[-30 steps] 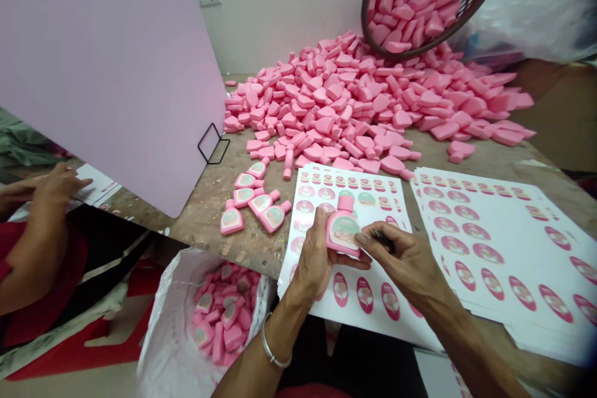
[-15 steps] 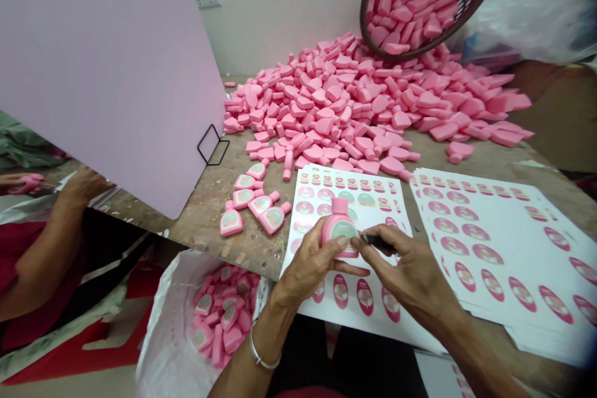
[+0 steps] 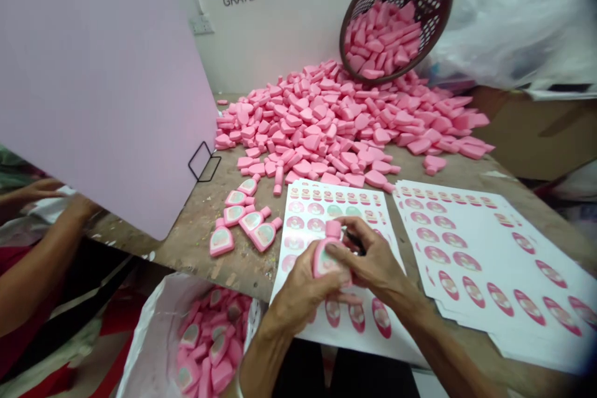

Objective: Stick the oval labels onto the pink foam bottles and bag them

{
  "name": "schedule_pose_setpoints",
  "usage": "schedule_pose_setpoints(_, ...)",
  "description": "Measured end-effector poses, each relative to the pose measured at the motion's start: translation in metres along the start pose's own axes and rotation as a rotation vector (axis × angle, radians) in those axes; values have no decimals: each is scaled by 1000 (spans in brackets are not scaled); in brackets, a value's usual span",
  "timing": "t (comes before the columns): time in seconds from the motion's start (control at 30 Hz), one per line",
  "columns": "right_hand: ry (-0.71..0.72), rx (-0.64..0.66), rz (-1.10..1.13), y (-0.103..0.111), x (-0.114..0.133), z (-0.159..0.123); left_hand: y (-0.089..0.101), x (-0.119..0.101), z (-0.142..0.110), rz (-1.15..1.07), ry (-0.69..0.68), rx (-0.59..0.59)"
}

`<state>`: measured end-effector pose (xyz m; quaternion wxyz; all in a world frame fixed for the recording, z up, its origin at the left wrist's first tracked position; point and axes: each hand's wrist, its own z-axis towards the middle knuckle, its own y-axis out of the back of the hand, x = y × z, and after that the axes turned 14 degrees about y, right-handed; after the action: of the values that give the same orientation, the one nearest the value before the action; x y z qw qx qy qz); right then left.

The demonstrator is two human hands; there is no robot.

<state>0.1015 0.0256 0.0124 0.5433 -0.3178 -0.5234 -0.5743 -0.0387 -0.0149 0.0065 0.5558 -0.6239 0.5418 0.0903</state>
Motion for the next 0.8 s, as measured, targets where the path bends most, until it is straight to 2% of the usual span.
schedule_pose_setpoints(0.1, -5, 107, 38, -4, -6, 6, 7, 5, -6, 60, 71, -41)
schedule_pose_setpoints(0.17, 17, 165, -62, 10, -20, 18, 20, 5, -12, 102, 94, -150)
schedule_pose_setpoints(0.23, 20, 111, -291, 35, -41, 40, 41, 0, -17, 202, 45, -394)
schedule_pose_setpoints(0.3, -53, -93, -566, 66, -66, 68, 68, -11, -20, 412, -73, -729)
schedule_pose_setpoints(0.37, -123, -228, -694, 97, -90, 96, 95, -23, -22, 725, -178, -978)
schedule_pose_setpoints(0.43, -187, -273, -778, 121, -109, 117, 115, -33, -22, 993, -150, -1139)
schedule_pose_setpoints(0.5, -209, -260, -826, 137, -120, 127, 123, -40, -22, 1204, -166, -1278)
schedule_pose_setpoints(0.57, -183, -234, -854, 147, -120, 126, 118, -45, -21, 1339, -351, -1403)
schedule_pose_setpoints(0.63, -116, -193, -863, 152, -108, 116, 101, -49, -17, 1354, -601, -1386)
schedule_pose_setpoints(0.7, -13, -82, -822, 150, -83, 98, 78, -51, -8, 1258, -695, -1162)
schedule_pose_setpoints(0.73, 43, 11, -780, 145, -68, 87, 66, -51, -3, 1187, -664, -1027)
schedule_pose_setpoints(0.77, 105, 133, -720, 137, -51, 75, 54, -51, 3, 1112, -563, -849)
schedule_pose_setpoints(0.8, 225, 355, -612, 127, -35, 62, 43, -49, 8, 1026, -412, -638)
